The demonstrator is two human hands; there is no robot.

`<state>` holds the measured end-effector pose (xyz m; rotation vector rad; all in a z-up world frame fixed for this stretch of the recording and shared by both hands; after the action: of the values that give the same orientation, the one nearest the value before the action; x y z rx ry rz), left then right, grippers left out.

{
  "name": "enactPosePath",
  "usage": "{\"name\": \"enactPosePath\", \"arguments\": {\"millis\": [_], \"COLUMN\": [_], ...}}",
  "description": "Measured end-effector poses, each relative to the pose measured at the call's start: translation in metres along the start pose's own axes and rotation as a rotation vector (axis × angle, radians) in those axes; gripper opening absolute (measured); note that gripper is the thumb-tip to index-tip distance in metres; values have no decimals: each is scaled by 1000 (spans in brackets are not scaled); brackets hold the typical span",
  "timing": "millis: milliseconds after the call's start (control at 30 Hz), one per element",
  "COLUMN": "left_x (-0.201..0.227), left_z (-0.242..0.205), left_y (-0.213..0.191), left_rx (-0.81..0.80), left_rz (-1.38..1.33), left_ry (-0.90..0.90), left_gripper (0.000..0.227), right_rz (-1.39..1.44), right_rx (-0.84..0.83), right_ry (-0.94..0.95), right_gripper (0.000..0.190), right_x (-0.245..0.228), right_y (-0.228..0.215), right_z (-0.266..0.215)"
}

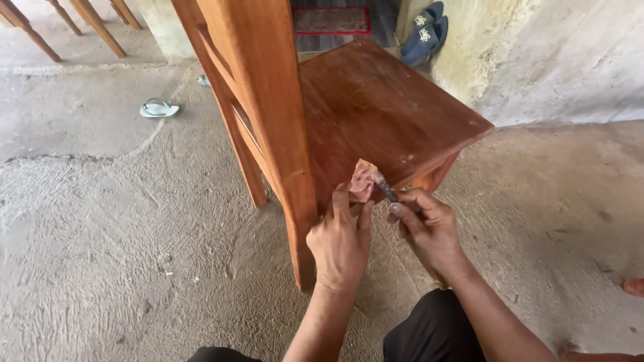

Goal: The recorder uses a chisel to scrape and clean the surface of a wooden chair.

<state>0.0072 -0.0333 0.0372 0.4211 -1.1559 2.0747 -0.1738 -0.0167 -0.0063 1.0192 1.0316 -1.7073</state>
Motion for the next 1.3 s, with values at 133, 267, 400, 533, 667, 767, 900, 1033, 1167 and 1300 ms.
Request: {"name": "enactPosePath", "arguments": {"millis": [133, 267, 400, 533, 667, 767, 900, 1033, 1167, 1300], "left_x": [1, 7, 7, 2, 1, -3, -1, 0, -5, -2], "left_z": [11, 18, 22, 22, 22, 20, 21, 24, 16, 18], "left_y": [9, 13, 14, 17, 20, 23, 20, 12, 10, 8], "left_rx": [-186, -225, -240, -233, -210, -247, -267, -206, -200, -223], "left_rz": [112, 146, 140, 90, 2, 58, 106, 72, 4, -14], "left_ry": [-108, -81, -84, -78, -43, -68, -82, -58, -75, -72], "left_gripper": [60, 78, 86, 87, 90, 91, 92, 87, 80, 80], "right_rz": [-38, -151, -230, -253, -317, -311, -367, -426, -244, 135], "right_rx": [6, -39, -62, -59, -42, -29, 6, 11, -16, -140], "right_ry": [-105, -231, -372, -436, -362, -357, -331, -364, -236, -42], "right_gripper": [16, 20, 22, 18, 10, 10, 15, 17, 12, 21], "right_x": [13, -4, -25, -11, 6, 6, 8, 22, 25, 7], "right_y": [-11, -5, 7, 4, -1, -1, -7, -23, -28, -25], "right_z": [-2, 4, 9, 5, 3, -1, -8, -23, -23, -3]}}
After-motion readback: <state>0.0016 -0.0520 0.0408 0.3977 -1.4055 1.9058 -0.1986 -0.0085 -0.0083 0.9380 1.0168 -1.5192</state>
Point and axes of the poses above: each hand's wrist, its own z-axis towards the middle knuckle, its own y-axis out of the palm, x = y × z, the point moved 10 cm from there along z, towards the middle knuckle, and after that the axes turned 1 degree about -y, right-handed, at the moved point
